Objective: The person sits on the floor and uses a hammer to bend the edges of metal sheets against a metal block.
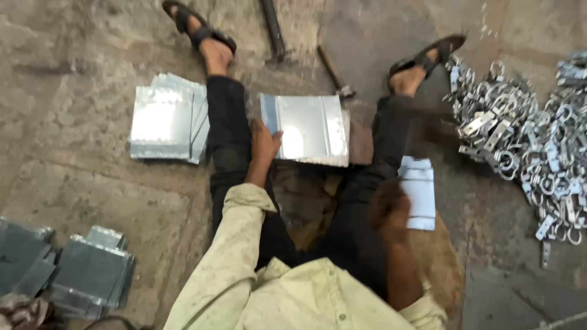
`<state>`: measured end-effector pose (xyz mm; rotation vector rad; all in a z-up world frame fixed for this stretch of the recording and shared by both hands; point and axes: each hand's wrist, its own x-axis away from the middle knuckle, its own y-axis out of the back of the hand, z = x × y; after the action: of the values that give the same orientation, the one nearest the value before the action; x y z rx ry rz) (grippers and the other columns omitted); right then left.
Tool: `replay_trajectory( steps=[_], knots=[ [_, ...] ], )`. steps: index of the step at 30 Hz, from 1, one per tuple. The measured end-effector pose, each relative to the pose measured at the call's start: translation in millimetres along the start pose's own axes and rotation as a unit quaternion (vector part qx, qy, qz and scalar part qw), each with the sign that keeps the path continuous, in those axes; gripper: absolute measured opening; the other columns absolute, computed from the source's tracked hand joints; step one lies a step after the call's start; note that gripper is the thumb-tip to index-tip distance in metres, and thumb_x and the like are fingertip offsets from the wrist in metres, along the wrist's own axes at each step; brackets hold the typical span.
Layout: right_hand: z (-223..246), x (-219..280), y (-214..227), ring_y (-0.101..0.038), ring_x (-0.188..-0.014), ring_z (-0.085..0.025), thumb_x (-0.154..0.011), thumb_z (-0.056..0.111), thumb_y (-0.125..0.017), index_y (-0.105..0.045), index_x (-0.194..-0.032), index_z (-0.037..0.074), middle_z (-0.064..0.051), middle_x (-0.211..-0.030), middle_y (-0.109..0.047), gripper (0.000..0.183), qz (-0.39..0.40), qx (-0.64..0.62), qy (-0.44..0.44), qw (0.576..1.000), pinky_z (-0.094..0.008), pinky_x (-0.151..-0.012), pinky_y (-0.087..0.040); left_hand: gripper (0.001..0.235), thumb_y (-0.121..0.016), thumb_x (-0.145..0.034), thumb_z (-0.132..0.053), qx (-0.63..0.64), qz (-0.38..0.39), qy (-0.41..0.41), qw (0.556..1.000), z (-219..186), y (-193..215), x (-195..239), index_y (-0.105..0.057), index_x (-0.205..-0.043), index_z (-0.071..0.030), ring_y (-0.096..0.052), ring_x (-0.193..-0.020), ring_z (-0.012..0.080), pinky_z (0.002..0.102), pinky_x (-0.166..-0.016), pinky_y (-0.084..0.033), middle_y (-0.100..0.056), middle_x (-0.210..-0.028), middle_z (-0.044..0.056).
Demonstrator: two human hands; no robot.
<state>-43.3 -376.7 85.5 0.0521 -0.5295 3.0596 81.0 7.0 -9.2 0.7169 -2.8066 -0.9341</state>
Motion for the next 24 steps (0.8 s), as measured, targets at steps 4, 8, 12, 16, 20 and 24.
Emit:
replay_trajectory(
  steps=[4,8,12,16,20,24],
  knots=[
    [64.0,-14.5,2.7,-0.048,-0.061,-0.02,-0.099,0.066,-0.051,-0.058,-0.121,0.013,-0.004,-0.087,-0.059,0.058,0.088,-0.128,0.221,0.963,-0.032,-0.048,-0.037,0.071,-0.085,-0.081,-0.02,0.009,-0.031,-0.048,0.998,-7.3,5.2,3.0,-0.039,-0.127,0.009,-0.056,-0.116,0.0555,0.056,-0.093,-0.048,-0.053,-0.129,0.036],
    [-3.5,-15.7,-11.7,-0.044,-0.057,-0.017,-0.101,0.064,-0.049,-0.056,-0.114,0.012,-0.003,-0.083,-0.055,0.054,0.029,0.083,0.18,0.98,-0.031,-0.046,-0.034,0.075,-0.083,-0.084,-0.021,0.011,0.004,-0.009,1.0,-9.6,8.4,3.9,-0.036,-0.134,0.011,-0.059,-0.112,0.0563,0.056,-0.092,-0.048,-0.056,-0.126,0.038],
    [-35.4,17.0,-15.8,-0.04,-0.053,-0.015,-0.104,0.062,-0.048,-0.054,-0.107,0.011,-0.002,-0.078,-0.051,0.051,0.021,0.346,-0.065,0.936,-0.03,-0.043,-0.031,0.078,-0.083,-0.085,-0.024,0.0,0.019,-0.004,1.0,-0.5,5.8,2.0,-0.036,-0.137,0.012,-0.059,-0.112,0.0569,0.056,-0.093,-0.049,-0.059,-0.122,0.041],
    [24.1,0.1,-27.1,-0.036,-0.049,-0.013,-0.106,0.06,-0.047,-0.052,-0.1,0.011,-0.001,-0.074,-0.046,0.05,0.008,0.303,-0.025,0.953,-0.029,-0.041,-0.029,0.072,-0.083,-0.086,-0.025,-0.019,0.013,-0.03,0.999,5.2,2.0,-15.5,-0.04,-0.129,0.012,-0.061,-0.109,0.0568,0.055,-0.091,-0.051,-0.061,-0.119,0.041],
    [93.9,6.6,-39.0,-0.032,-0.045,-0.01,-0.109,0.058,-0.046,-0.05,-0.094,0.01,0.0,-0.07,-0.042,0.051,0.02,0.098,0.084,0.991,-0.028,-0.039,-0.026,0.068,-0.082,-0.087,-0.026,-0.009,0.035,0.022,0.999,-0.2,7.3,0.8,-0.043,-0.131,0.008,-0.063,-0.108,0.0557,0.055,-0.091,-0.051,-0.066,-0.113,0.038],
    [83.6,8.8,-45.0,-0.033,-0.051,-0.01,-0.102,0.065,-0.048,-0.049,-0.105,0.013,-0.003,-0.073,-0.046,0.052,0.059,-0.067,0.234,0.968,-0.029,-0.047,-0.028,0.072,-0.082,-0.086,-0.025,-0.006,0.019,0.014,1.0,-12.0,13.0,0.3,-0.041,-0.133,0.009,-0.063,-0.107,0.0556,0.055,-0.09,-0.051,-0.065,-0.114,0.038]
  ],
)
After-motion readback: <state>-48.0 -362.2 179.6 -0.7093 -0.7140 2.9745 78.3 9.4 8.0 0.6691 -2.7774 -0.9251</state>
